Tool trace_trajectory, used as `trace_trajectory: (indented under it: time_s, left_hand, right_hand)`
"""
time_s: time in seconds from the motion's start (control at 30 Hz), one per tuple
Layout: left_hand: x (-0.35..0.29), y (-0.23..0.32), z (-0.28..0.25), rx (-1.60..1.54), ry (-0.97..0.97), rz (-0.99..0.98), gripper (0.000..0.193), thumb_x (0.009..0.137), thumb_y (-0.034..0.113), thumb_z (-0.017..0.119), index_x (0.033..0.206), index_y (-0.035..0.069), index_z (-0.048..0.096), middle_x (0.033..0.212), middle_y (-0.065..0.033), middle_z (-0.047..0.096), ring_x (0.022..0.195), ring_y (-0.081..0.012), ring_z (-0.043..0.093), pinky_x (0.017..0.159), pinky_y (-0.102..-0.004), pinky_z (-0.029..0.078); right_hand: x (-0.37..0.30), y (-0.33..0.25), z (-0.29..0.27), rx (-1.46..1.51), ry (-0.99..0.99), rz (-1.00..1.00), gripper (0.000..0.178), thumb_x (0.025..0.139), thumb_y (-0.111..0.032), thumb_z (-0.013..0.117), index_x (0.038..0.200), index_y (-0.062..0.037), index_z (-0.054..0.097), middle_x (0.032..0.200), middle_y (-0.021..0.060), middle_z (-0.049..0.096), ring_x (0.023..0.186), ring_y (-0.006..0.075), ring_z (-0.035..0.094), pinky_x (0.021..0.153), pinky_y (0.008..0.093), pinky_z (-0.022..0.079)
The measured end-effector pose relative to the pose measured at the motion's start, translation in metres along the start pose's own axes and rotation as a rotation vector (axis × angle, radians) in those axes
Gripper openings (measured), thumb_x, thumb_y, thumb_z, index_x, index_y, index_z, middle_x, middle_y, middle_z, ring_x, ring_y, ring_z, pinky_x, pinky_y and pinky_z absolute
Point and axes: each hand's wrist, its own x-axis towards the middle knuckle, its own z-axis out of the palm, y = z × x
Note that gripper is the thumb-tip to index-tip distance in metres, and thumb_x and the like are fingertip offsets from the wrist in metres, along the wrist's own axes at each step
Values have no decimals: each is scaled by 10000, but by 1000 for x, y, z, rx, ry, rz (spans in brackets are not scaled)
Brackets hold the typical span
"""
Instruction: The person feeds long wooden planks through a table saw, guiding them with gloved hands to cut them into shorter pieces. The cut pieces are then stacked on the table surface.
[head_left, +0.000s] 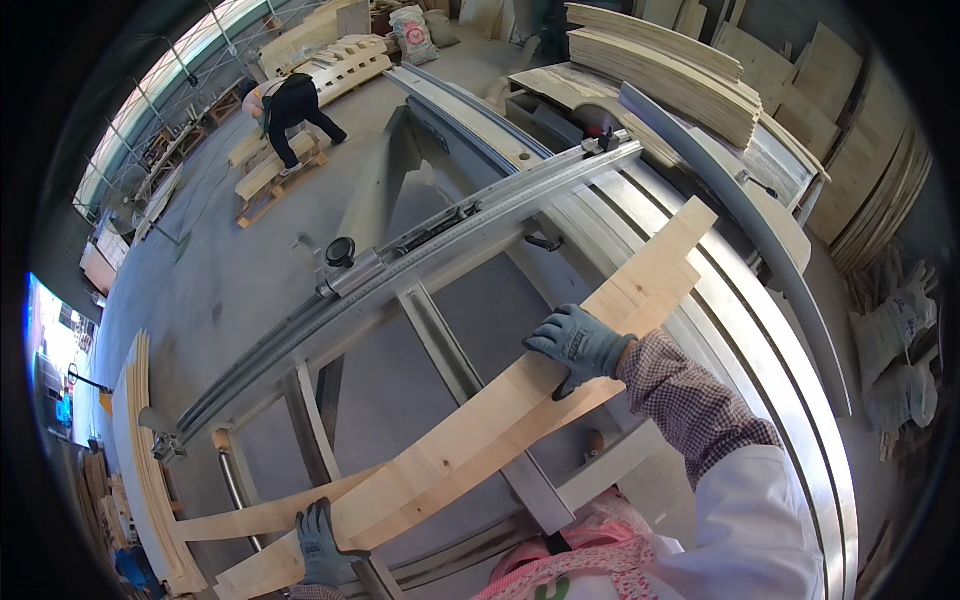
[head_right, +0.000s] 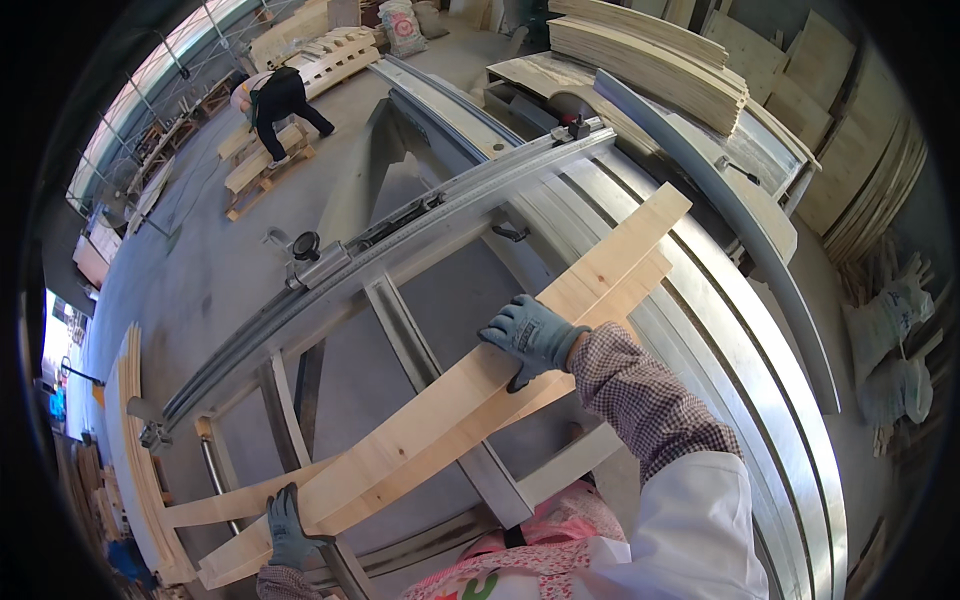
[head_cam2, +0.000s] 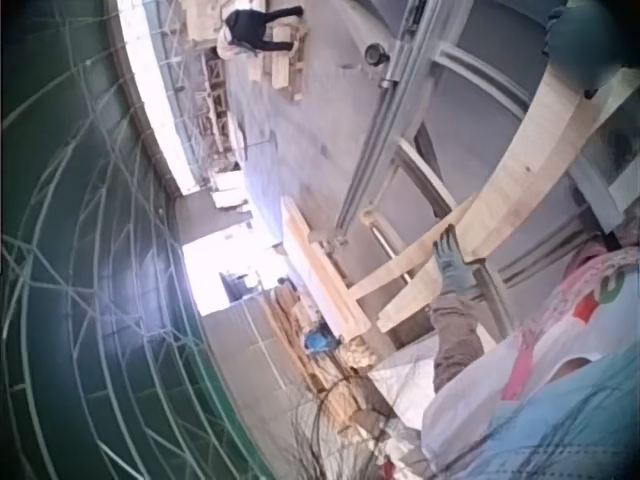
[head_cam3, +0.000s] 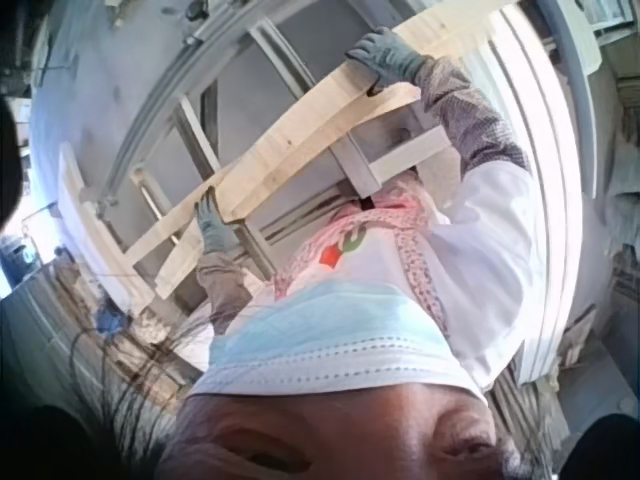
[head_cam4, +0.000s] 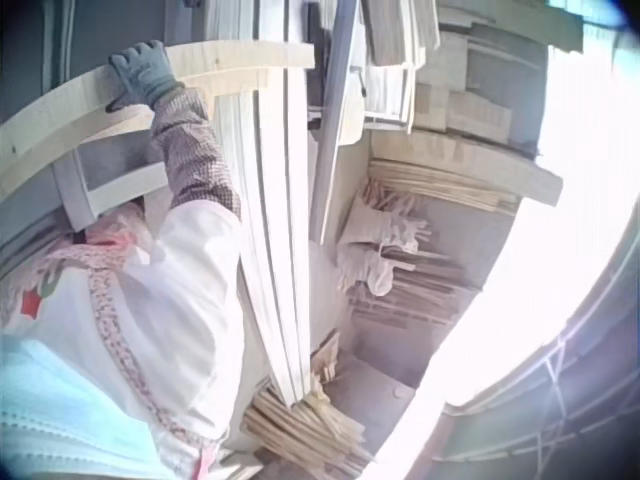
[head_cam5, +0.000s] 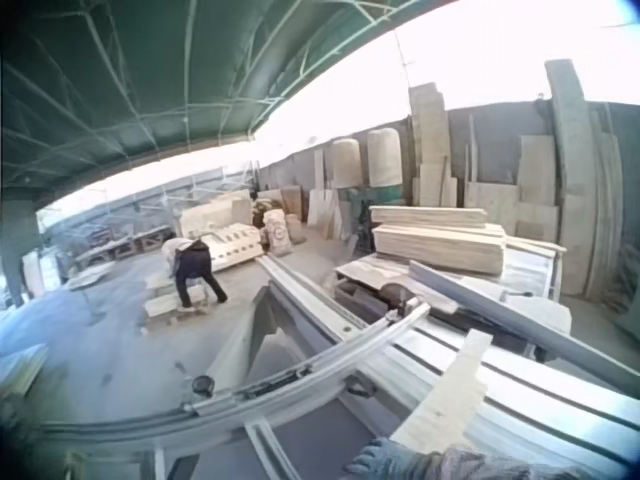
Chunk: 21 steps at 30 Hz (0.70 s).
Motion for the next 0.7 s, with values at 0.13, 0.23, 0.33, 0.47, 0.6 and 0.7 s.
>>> trace_trajectory:
  time_s: [0.13,0.23,0.33,0.47,0.6,0.7]
  left_hand:
    - [38,13,-16,27,-41,49,1085,385,420,841,1272,18,362,1166,-212,430,1139,-360,382,989,-463,290]
    - [59,26,-29,-30,-170,58,1076,359,412,842,1255,34,382,1134,-199,449,1051,-353,441,923,-444,354]
    - [79,50,-46,-27,-57,-5,962,418,358,828,1217,19,412,1107,-177,457,1033,-342,450,905,-421,373]
    - [120,80,-76,-57,7,-46,897,458,320,807,1208,21,417,1111,-172,447,1036,-337,452,883,-410,398]
    - [151,79,-86,10,78,-2,877,463,296,795,1211,32,420,1119,-171,447,1044,-348,450,896,-410,397]
    - [186,92,-90,20,70,52,908,459,297,802,1236,34,412,1155,-172,447,1059,-351,438,914,-414,382]
  right_hand:
    - [7,48,-1,-46,3,-5,860,510,-599,727,1165,-98,482,1086,67,532,1031,245,495,909,381,354]
    - [14,74,9,-7,54,-42,856,518,-582,733,1176,-101,474,1091,64,532,1035,244,494,910,385,352]
    - [22,108,11,-22,95,-24,854,529,-551,742,1204,-116,452,1139,69,507,1091,249,462,960,398,324]
    - [23,156,14,-30,66,54,871,524,-540,751,1220,-123,434,1169,74,489,1135,257,433,992,412,296]
    - [23,182,8,-17,92,102,906,511,-543,757,1245,-136,417,1191,78,473,1147,259,425,1009,421,281]
    - [10,207,1,-5,58,200,889,513,-491,769,1252,-147,415,1202,77,465,1171,256,404,1027,439,264]
